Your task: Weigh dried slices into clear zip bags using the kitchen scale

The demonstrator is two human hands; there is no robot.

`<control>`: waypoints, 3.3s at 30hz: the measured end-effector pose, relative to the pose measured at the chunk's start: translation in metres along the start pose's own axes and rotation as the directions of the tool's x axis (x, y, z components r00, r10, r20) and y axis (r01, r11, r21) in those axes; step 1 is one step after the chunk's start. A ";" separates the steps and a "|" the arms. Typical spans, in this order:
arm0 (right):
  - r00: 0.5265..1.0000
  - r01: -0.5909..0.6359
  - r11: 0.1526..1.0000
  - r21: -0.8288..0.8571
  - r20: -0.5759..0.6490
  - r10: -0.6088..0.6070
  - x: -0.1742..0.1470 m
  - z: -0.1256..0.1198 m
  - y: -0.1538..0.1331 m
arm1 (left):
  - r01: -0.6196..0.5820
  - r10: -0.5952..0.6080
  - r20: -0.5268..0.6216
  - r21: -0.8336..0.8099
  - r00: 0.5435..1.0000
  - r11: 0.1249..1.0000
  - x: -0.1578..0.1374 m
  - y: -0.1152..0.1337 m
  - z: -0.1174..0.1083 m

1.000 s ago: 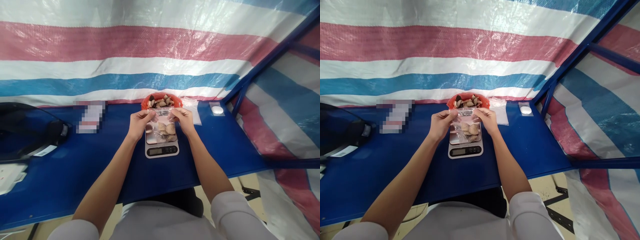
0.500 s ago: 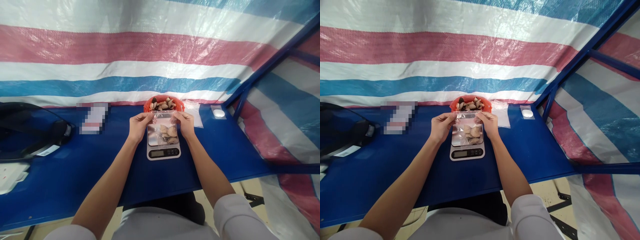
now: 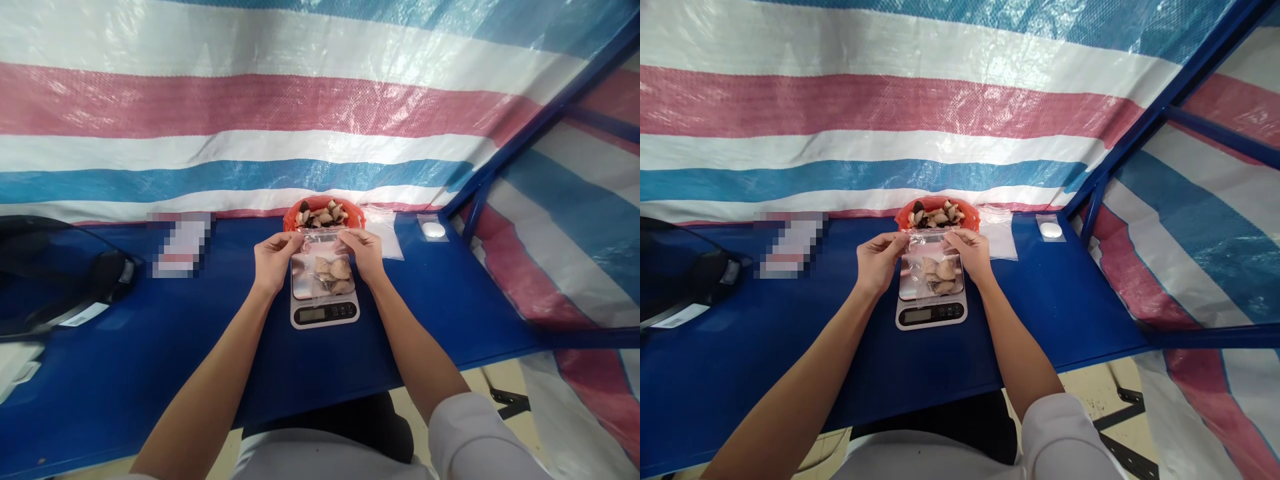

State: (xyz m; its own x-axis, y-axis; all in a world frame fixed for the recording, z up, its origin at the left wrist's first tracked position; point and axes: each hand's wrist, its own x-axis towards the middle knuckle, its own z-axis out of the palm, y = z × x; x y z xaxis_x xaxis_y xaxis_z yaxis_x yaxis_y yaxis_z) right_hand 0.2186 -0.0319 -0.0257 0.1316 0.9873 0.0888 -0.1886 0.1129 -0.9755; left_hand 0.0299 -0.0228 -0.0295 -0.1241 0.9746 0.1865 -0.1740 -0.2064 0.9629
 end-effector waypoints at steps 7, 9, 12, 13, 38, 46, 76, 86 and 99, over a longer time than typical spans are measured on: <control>0.999 0.027 1.000 -0.007 0.024 -0.026 0.000 -0.002 0.004 | 0.000 -0.002 0.036 0.064 0.999 0.998 -0.003 0.000 0.002; 0.998 0.028 1.000 -0.007 0.051 -0.027 -0.001 -0.002 0.003 | -0.002 0.000 0.041 0.057 0.999 0.998 -0.003 0.000 0.003; 0.998 0.026 1.000 0.001 0.066 -0.026 -0.001 0.000 0.003 | -0.010 0.008 0.056 0.039 0.998 0.999 -0.004 0.001 0.003; 0.997 0.022 1.000 0.005 0.068 -0.022 -0.001 0.000 0.003 | -0.017 0.015 0.064 0.033 0.998 0.999 -0.004 0.002 0.003; 0.996 0.034 0.998 -0.050 0.080 -0.030 -0.007 0.003 -0.001 | -0.035 0.033 0.063 0.031 0.997 0.999 -0.008 0.003 0.008; 0.996 0.017 0.998 -0.063 0.092 -0.011 -0.009 0.004 -0.006 | 0.016 -0.020 0.082 0.053 0.996 0.998 -0.009 0.005 0.009; 0.990 0.078 0.993 -0.094 0.129 -0.065 -0.011 0.005 0.000 | -0.060 0.042 0.175 0.100 0.984 0.993 -0.010 0.005 0.007; 0.985 0.015 0.996 -0.087 0.171 0.000 -0.011 -0.003 -0.010 | -0.019 0.002 0.146 0.112 0.989 0.994 -0.008 0.005 0.007; 0.982 0.108 0.981 -0.160 0.169 -0.081 -0.010 -0.001 -0.004 | -0.028 0.001 0.184 0.141 0.983 0.990 -0.010 0.012 0.010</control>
State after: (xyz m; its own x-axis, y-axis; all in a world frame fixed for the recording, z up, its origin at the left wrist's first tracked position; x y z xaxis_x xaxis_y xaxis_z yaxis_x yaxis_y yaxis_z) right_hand 0.2188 -0.0421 -0.0233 -0.0195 0.9796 0.1998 -0.0147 0.1995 -0.9798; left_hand 0.0391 -0.0344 -0.0181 0.0574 0.9737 0.2204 -0.0308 -0.2190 0.9752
